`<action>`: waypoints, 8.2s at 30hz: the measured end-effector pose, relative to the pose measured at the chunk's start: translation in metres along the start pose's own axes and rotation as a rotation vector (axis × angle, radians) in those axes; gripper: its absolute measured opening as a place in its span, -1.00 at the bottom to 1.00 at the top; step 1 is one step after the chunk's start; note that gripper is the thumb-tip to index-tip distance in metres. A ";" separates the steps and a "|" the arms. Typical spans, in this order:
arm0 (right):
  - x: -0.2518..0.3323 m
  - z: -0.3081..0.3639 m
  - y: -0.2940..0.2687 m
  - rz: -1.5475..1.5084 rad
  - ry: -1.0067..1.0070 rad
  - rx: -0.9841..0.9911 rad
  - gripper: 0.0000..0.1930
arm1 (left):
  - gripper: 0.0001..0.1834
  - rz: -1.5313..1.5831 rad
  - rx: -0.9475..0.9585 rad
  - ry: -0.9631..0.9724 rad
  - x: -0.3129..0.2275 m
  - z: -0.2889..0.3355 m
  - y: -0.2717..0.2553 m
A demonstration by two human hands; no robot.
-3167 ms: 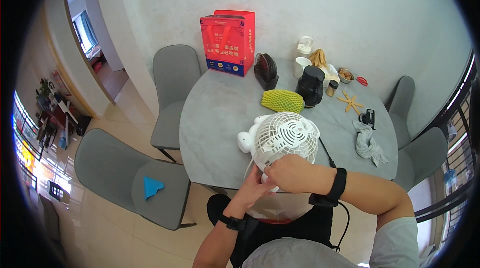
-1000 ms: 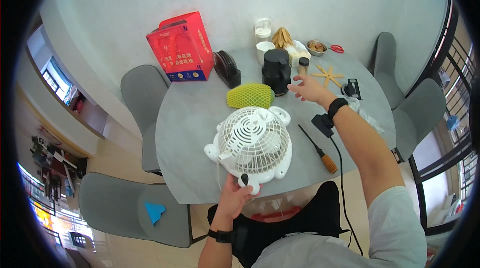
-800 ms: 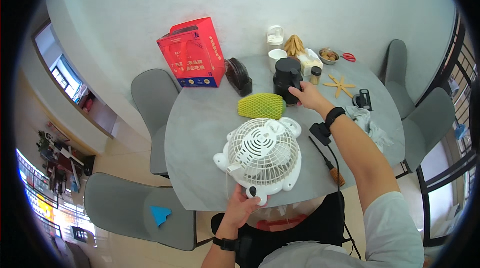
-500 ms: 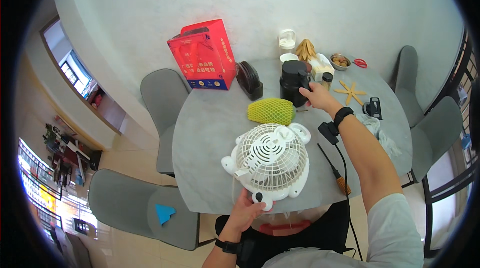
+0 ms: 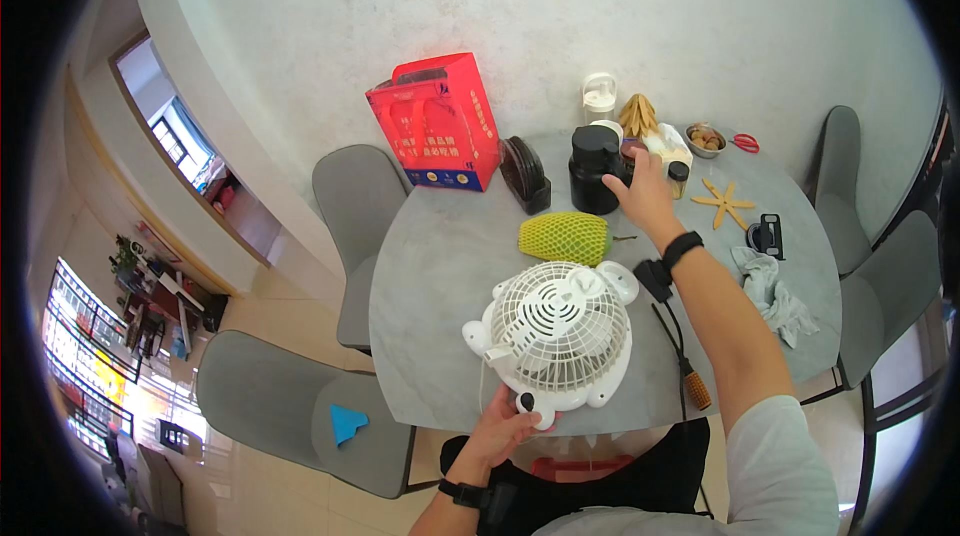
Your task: Disassembling a small white desk fan using a screwdriver.
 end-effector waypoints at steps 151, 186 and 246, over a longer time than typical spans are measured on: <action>0.240 0.212 -0.052 0.371 -0.589 1.113 -0.78 | 0.14 -0.219 0.085 0.223 0.000 0.000 0.008; 0.243 0.206 -0.060 0.022 -0.743 0.947 -0.75 | 0.14 -0.185 0.078 0.221 0.000 -0.001 0.007; 0.185 0.218 -0.119 0.615 -0.381 0.990 -0.63 | -0.06 -0.337 0.050 0.316 0.007 -0.001 0.008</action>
Point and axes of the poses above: each hand's wrist, its own z-axis away from the middle knuckle, its own y-axis out of the palm, x = y × z, the point moved 2 cm from there along -z, towards the middle knuckle, and after that the axes turned 6 degrees about -z, right-handed, at the moved point
